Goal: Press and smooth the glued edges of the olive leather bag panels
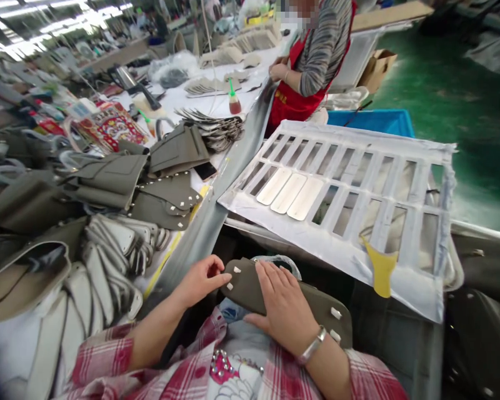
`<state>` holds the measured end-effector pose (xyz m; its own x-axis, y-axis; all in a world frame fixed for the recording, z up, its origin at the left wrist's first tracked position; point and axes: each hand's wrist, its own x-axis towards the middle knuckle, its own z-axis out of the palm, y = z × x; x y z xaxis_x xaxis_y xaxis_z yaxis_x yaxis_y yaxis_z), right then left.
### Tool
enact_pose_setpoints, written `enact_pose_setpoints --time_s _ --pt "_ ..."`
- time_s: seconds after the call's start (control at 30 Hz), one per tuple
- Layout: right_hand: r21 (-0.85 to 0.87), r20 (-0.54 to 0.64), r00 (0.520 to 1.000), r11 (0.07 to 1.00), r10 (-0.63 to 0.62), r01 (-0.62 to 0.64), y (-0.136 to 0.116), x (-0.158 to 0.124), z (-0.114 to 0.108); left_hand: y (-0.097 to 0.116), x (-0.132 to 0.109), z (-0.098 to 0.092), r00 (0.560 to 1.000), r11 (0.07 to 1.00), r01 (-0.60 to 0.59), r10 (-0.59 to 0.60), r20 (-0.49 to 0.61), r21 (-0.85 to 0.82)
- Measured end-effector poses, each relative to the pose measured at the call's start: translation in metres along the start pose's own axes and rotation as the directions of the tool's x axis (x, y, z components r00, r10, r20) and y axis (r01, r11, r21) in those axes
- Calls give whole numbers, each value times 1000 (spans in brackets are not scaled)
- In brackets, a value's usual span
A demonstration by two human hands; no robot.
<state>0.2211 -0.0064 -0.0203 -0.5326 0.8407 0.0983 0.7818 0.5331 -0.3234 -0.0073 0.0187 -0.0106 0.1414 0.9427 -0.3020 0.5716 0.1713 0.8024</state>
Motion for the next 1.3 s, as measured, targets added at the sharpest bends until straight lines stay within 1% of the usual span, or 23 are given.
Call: enact_pose_setpoints --time_s 0.07,0.2,0.33,0.4,0.47,0.53,0.67,0.8,0.93,1.17,1.3 --pt "0 14 1000 1000 26 -26 -1 8 5 -3 3 2 1000 998 19 -18 11 -58" --pt "8 45 998 999 45 -46 1 11 5 -8 8 0 998 994 48 -43 52 -99" --pt "5 59 997 999 51 -52 2 12 6 -14 12 -2 985 976 126 -103 137 -179" --pt "-7 63 997 999 41 -41 2 14 7 -17 15 -3 977 960 152 -111 180 -234" --pt "-21 66 997 999 29 -28 1 15 9 -21 17 -3 976 955 131 -77 206 -265" --pt "-40 72 997 999 20 -17 1 16 9 -23 20 -5 972 960 83 -18 236 -268" --pt "-91 72 997 996 -15 21 1 15 10 -26 25 -11 950 965 22 62 306 -263" --pt "-108 64 998 994 -12 19 0 14 12 -23 28 -16 940 976 -42 111 322 -212" --pt "-88 74 997 996 31 -24 -4 17 12 -22 27 -18 937 984 -69 120 329 -163" --pt "-44 20 997 996 80 -79 -24 36 13 -21 29 -17 936 980 -76 133 325 -182" --pt "-9 8 993 993 115 -115 -28 43 14 -21 31 -15 938 978 -51 116 327 -200"
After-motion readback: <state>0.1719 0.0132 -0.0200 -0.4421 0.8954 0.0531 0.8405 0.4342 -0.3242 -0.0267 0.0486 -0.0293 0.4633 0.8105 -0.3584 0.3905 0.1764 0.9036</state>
